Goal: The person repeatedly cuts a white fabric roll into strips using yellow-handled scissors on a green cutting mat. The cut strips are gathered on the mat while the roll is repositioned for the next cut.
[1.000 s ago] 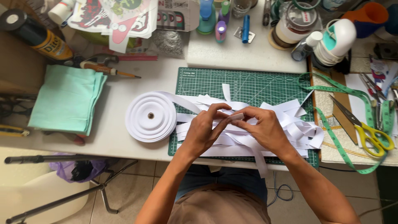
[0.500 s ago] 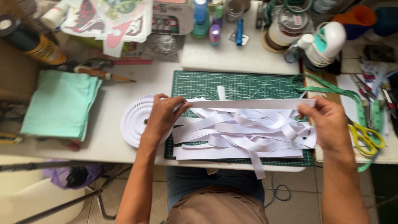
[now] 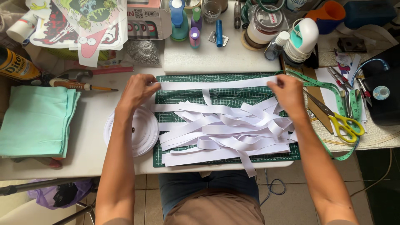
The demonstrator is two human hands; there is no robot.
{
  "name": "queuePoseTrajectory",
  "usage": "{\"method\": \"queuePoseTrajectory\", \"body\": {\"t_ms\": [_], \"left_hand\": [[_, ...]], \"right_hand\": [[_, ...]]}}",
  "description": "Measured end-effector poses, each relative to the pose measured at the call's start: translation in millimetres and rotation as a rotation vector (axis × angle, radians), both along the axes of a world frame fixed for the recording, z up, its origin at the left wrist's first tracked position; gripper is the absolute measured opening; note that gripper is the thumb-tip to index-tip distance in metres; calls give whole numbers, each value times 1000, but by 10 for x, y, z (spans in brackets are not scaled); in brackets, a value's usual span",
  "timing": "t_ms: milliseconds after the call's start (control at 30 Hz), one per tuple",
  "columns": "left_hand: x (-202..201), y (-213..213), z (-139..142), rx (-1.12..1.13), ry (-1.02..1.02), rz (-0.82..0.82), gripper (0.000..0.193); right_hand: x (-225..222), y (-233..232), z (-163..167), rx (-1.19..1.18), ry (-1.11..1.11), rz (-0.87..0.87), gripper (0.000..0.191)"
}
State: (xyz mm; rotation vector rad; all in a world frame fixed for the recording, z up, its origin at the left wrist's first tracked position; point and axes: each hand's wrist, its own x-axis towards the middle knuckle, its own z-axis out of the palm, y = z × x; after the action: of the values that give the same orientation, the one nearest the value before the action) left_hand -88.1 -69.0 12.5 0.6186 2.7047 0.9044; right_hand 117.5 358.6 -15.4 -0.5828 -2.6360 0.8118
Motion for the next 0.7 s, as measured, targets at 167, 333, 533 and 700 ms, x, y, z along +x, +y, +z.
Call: {"method": "queuePoseTrajectory", "body": {"t_ms": [167,333,533,700], "left_hand": [[-191,101,-128,65,10,-37,33],[-212,155,-210,61,-17,-29,31],[-182,179,-217,97,-17,60,30],[-176,229,-242,99,48,80,28]], "right_hand": [[28,-128,-96,316,-57,81,48],[57,-232,-278,312,-82,283,55],[-67,-269,-264,388,-256,233,66],[-96,-297,-231,382,-285,196,64]]}}
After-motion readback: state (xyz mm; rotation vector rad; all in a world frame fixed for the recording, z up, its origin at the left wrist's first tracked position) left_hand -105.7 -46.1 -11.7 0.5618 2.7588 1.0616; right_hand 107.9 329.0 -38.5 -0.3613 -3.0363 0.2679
